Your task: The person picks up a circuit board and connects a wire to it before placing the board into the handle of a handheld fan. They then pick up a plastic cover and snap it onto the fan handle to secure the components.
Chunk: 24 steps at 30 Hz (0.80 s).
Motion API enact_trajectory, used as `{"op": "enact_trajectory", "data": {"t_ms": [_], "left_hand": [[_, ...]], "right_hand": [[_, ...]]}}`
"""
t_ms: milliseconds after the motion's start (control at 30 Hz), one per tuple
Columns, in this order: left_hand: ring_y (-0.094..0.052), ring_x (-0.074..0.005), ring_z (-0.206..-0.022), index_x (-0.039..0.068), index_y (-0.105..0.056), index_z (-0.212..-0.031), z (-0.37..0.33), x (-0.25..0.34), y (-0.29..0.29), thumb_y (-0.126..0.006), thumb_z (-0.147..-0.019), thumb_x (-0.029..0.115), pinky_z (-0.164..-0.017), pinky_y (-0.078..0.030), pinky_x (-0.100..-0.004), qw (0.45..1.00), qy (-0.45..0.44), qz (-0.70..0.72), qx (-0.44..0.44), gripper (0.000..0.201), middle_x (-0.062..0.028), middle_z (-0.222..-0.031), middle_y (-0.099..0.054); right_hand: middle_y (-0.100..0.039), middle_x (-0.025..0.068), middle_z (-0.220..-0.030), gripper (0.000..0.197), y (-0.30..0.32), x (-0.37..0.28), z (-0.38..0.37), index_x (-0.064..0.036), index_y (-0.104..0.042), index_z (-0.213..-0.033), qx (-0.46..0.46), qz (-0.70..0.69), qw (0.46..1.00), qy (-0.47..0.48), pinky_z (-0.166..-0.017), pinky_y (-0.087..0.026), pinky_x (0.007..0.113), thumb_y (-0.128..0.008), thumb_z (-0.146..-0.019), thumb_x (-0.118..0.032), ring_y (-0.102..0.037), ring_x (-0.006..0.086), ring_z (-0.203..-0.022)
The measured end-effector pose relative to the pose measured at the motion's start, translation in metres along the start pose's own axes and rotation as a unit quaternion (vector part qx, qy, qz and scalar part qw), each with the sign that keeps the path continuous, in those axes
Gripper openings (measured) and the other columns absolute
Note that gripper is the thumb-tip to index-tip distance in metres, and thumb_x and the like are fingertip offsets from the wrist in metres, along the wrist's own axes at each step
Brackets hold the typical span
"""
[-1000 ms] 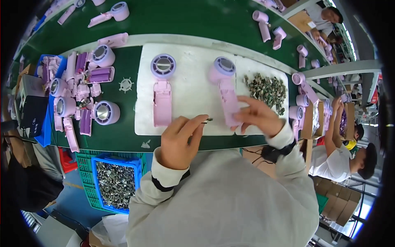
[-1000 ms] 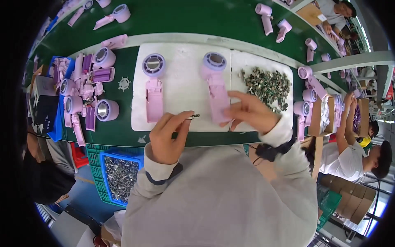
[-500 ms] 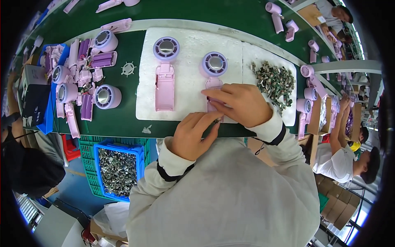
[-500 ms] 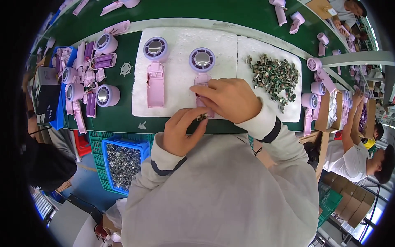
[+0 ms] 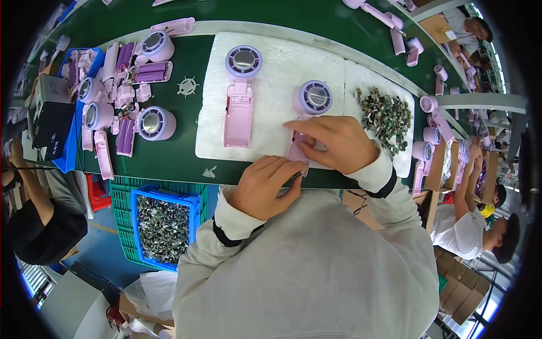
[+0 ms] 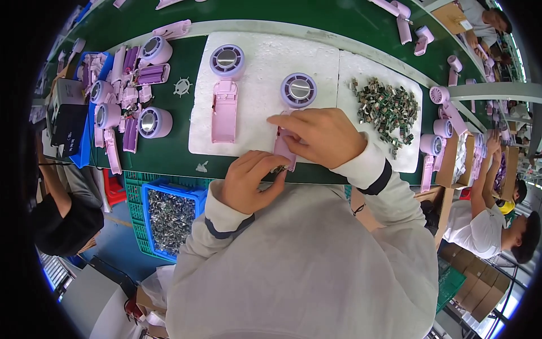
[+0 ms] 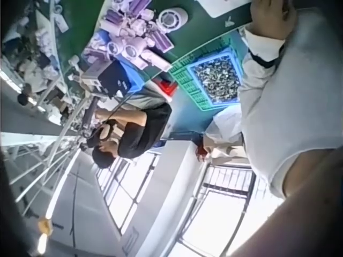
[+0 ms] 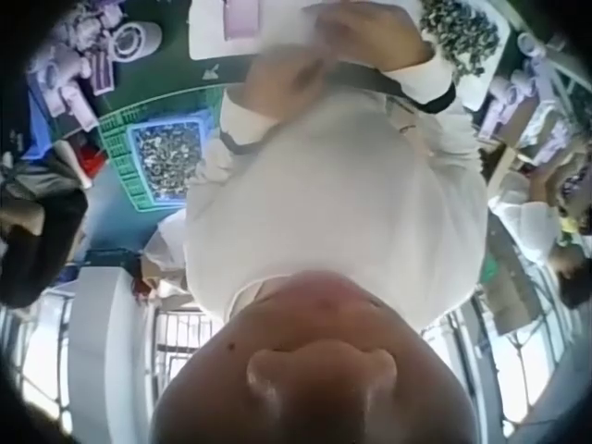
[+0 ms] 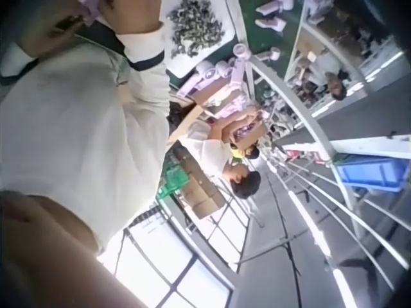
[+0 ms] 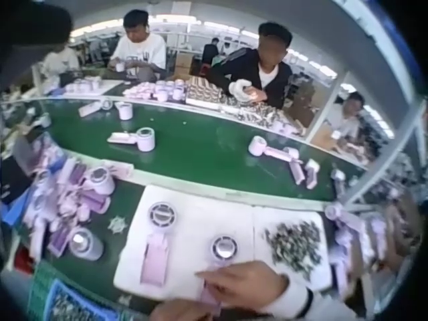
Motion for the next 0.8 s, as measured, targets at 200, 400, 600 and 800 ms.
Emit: {"op": "enact_trajectory", "data": {"t_ms": [200, 400, 600, 800], "left_hand": [[-0.065, -0.0303, -0.077, 0.003, -0.068, -0.104, 0.001, 0.0, 0.0, -0.074, -0.076, -0.004, -0.069, -0.052, -0.0372, 1.0, 0.005, 0.001, -0.001, 0.03, -0.0127, -0.091, -0.07], [-0.066, -0.0303, -0.077, 0.003, -0.067, -0.103, 0.0, 0.0, 0.002, -0.074, -0.076, -0.004, -0.068, -0.053, -0.0371, 1.0, 0.012, 0.003, -0.007, 0.029, -0.0129, -0.09, -0.07], [-0.067, -0.0301, -0.077, 0.003, -0.067, -0.103, 0.001, 0.001, 0.003, -0.073, -0.076, -0.005, -0.068, -0.053, -0.0371, 1.0, 0.011, 0.013, -0.008, 0.029, -0.0128, -0.09, -0.07], [-0.067, -0.031, -0.076, 0.003, -0.067, -0.104, 0.003, 0.002, 0.0, -0.073, -0.076, -0.006, -0.068, -0.054, -0.0371, 0.999, 0.017, 0.017, -0.028, 0.029, -0.013, -0.091, -0.07]], "right_hand": [[-0.066, 0.0052, -0.083, 0.03, -0.003, 0.001, 0.002, -0.0133, -0.074, -0.112, -0.029, 0.056, 0.995, 0.079, -0.064, -0.054, 0.036, -0.075, -0.082, -0.01, -0.066, 0.0258, -0.071], [-0.065, 0.0042, -0.085, 0.029, -0.003, -0.004, 0.001, -0.0127, -0.074, -0.11, -0.042, 0.105, 0.988, 0.109, -0.065, -0.054, 0.036, -0.076, -0.081, -0.012, -0.066, 0.0247, -0.073], [-0.066, 0.0046, -0.086, 0.028, -0.002, -0.007, 0.002, -0.0105, -0.074, -0.107, 0.032, 0.097, 0.986, 0.128, -0.064, -0.054, 0.036, -0.077, -0.079, -0.011, -0.066, 0.0246, -0.074], [-0.066, 0.0056, -0.082, 0.019, 0.002, -0.014, -0.003, -0.0078, -0.075, -0.096, 0.104, 0.11, 0.988, 0.035, -0.062, -0.055, 0.034, -0.081, -0.079, -0.011, -0.068, 0.0234, -0.074]]}}
Point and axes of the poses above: each hand's wrist, its own z-axis away from the middle knuckle, its own y-axis out of the back of the hand, x = y × z, the point moved 7 cm from there along -z, towards the middle knuckle
